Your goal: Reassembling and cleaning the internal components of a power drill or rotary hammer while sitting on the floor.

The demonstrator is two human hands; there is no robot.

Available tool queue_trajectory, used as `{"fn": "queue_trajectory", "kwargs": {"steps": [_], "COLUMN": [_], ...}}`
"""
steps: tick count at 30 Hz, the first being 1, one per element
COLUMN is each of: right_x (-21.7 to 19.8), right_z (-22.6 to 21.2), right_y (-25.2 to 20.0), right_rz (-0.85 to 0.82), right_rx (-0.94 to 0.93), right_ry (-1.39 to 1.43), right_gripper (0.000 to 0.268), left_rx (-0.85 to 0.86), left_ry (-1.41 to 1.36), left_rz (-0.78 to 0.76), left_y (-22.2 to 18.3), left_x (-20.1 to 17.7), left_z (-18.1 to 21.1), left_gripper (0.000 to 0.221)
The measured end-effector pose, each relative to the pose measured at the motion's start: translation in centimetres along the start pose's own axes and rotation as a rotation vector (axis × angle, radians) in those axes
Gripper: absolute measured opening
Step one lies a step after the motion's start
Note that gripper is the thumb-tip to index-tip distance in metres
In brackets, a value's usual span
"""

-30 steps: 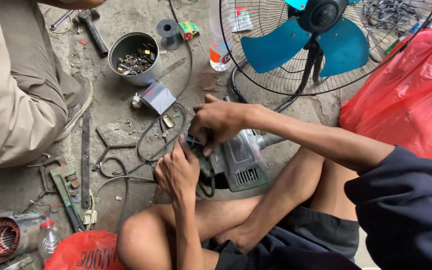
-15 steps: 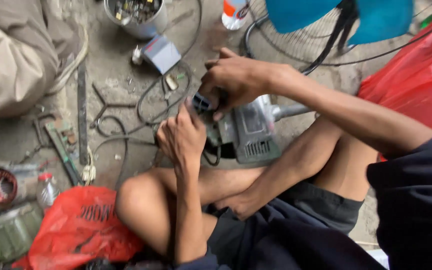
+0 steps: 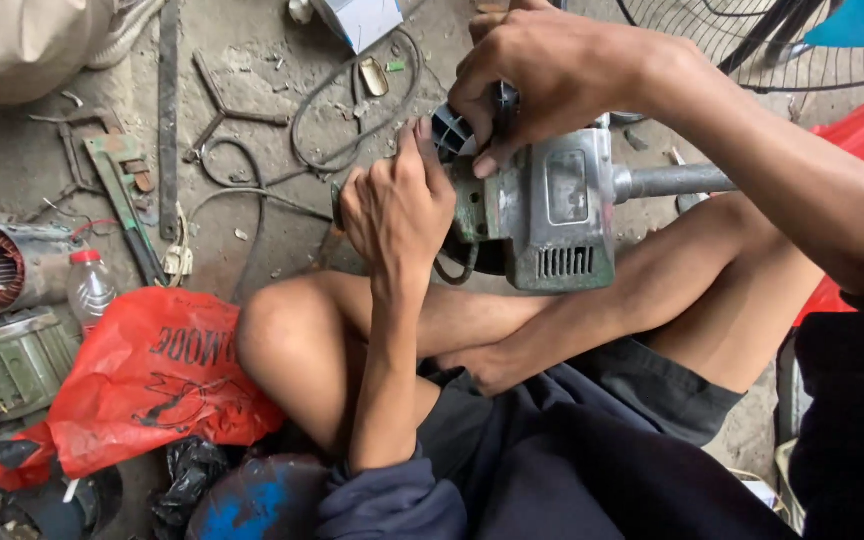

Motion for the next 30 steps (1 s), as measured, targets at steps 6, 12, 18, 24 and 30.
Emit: {"fn": "queue_trajectory", "kwargs": {"steps": [6,12,18,24,30], "right_x": [2.2,-3.0,-2.0,0.1,2.5], "right_z": [-2.4,-2.9,-3.5,-2.3,-5.3], "right_y": [-0.3,-2.9,-2.7,-0.7,1.0], "right_rz": [-0.142,0.09,0.058,-0.103,-0.375], "right_rx": [0.014,-0.038,-0.084,-0.017,-0.137], "right_ry": [-0.013,0.086,0.123,-0.008,-0.114], "right_gripper": [0.034,0.022,0.017,0.037,0.055], "left_rx": [-0.026,-0.016,-0.016,0.004,-0.065], "left_ry": [0.004,-0.055,-0.054,-0.071,-0.054], "left_rz": [-0.064,-0.087,-0.093,-0.079,-0.226], "left_y": [-0.3,-0.1,-0.2,0.0,-1.5], "left_x": [1.1,0.9,1.2,0.8,4.4], "left_z": [-0.4,-0.2,-0.3,-0.1,-1.5], "left_gripper": [0.042,0.049,0.046,0.053,0.057]}}
Point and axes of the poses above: each hand's wrist, its own y-axis towards the middle knuckle, its own x-axis out of the palm, z = x × y, the point moved 10 cm from there along y, towards the middle knuckle, and after that the axes turned 3 degrees about -x, right-handed, at the moved point
